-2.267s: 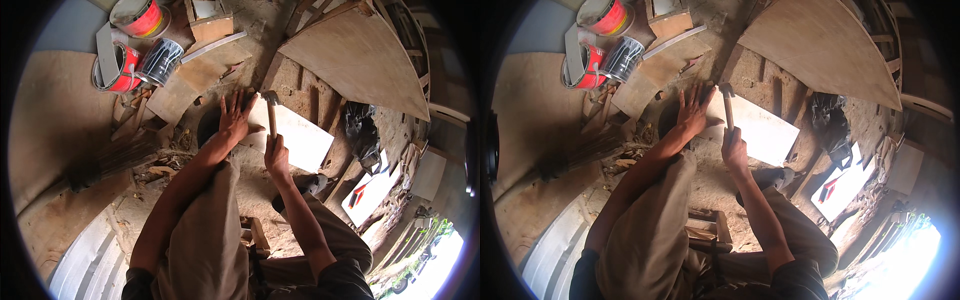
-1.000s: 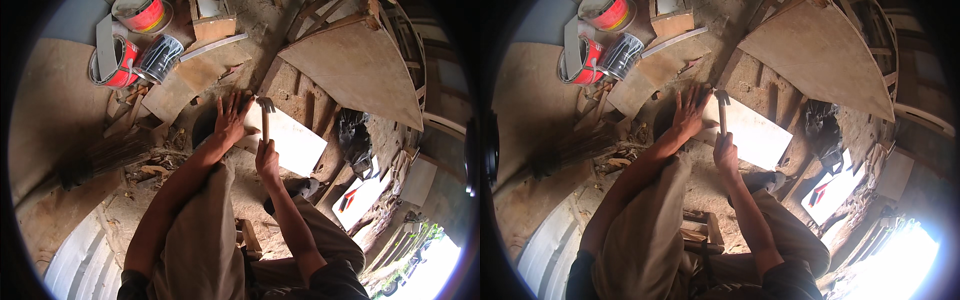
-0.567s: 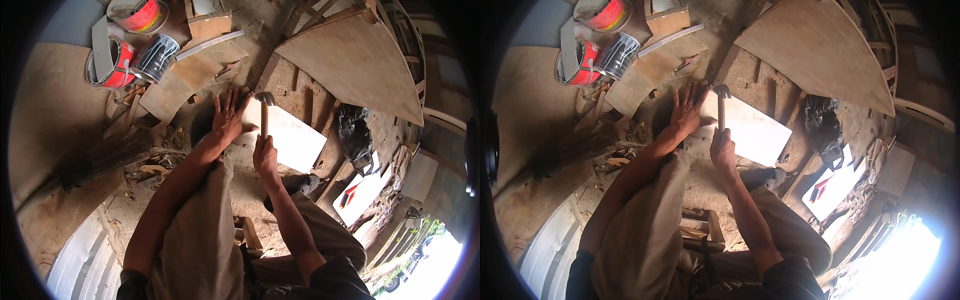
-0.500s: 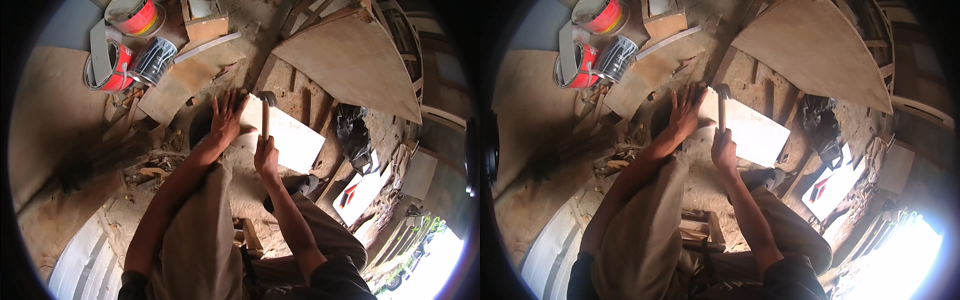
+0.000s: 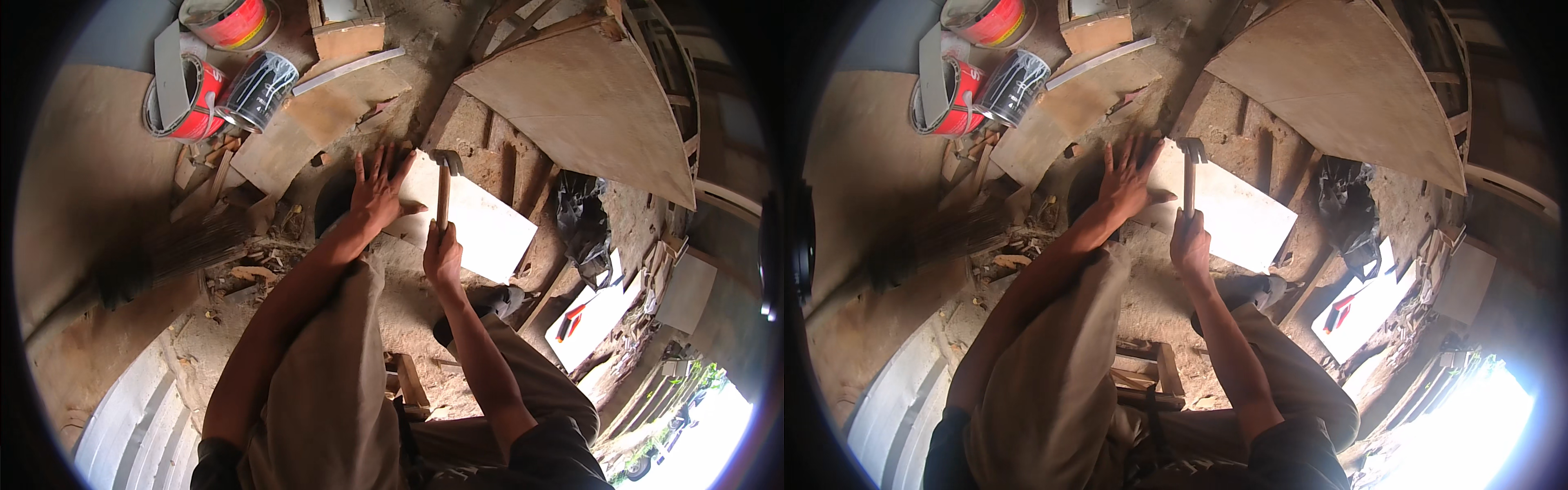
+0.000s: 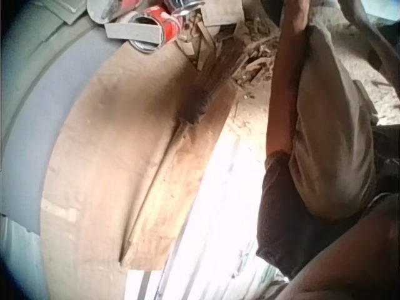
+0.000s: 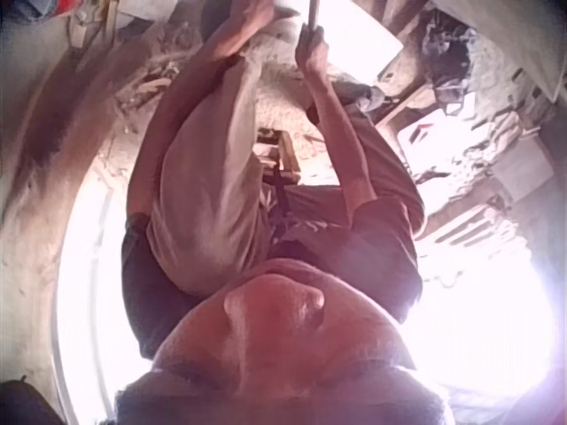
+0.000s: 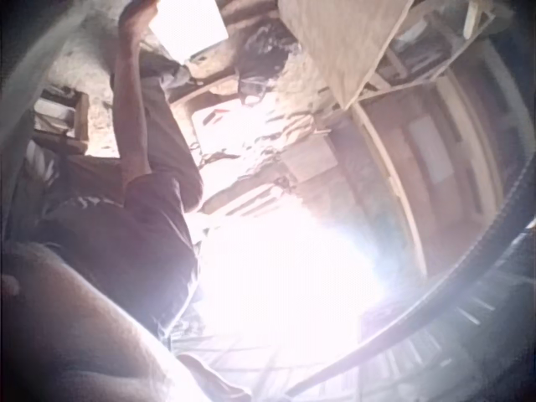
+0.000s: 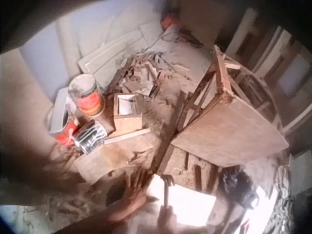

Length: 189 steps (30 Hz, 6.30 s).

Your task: The person sits on the floor and hammers nails into a white rectangular board. They repeatedly pick up nails, position them on the board, and strike them with a hammer.

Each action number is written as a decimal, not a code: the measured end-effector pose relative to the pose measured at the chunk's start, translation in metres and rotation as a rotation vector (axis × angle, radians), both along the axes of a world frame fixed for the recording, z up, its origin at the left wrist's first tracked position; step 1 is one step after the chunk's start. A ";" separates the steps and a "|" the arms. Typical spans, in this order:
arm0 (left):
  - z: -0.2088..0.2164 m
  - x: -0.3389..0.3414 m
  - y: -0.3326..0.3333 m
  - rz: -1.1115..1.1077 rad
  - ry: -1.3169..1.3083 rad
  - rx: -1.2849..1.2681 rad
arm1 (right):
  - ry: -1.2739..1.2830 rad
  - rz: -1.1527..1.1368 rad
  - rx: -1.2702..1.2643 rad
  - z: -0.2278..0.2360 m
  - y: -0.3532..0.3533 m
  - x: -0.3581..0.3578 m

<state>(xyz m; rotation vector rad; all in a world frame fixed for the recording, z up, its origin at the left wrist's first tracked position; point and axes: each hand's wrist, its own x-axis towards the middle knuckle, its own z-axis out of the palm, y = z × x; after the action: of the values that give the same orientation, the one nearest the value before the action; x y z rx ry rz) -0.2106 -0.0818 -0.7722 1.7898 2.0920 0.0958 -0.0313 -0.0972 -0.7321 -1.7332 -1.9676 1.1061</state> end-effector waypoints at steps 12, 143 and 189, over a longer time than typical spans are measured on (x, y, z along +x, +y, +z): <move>0.007 0.001 0.002 -0.025 -0.079 0.160 | -0.187 -0.037 0.308 -0.022 -0.020 0.118; 0.025 0.044 -0.094 0.521 -0.587 0.506 | -0.133 -0.225 0.398 -0.005 -0.047 0.123; -0.028 0.045 -0.110 0.279 -0.307 0.637 | -0.239 -0.060 0.256 0.014 -0.051 0.102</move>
<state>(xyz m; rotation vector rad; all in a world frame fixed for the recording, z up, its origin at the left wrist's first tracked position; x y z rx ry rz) -0.1659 -0.1921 -0.8006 1.6241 2.2023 1.1469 0.0702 -0.1484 -0.7186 -1.8374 -2.0708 0.6187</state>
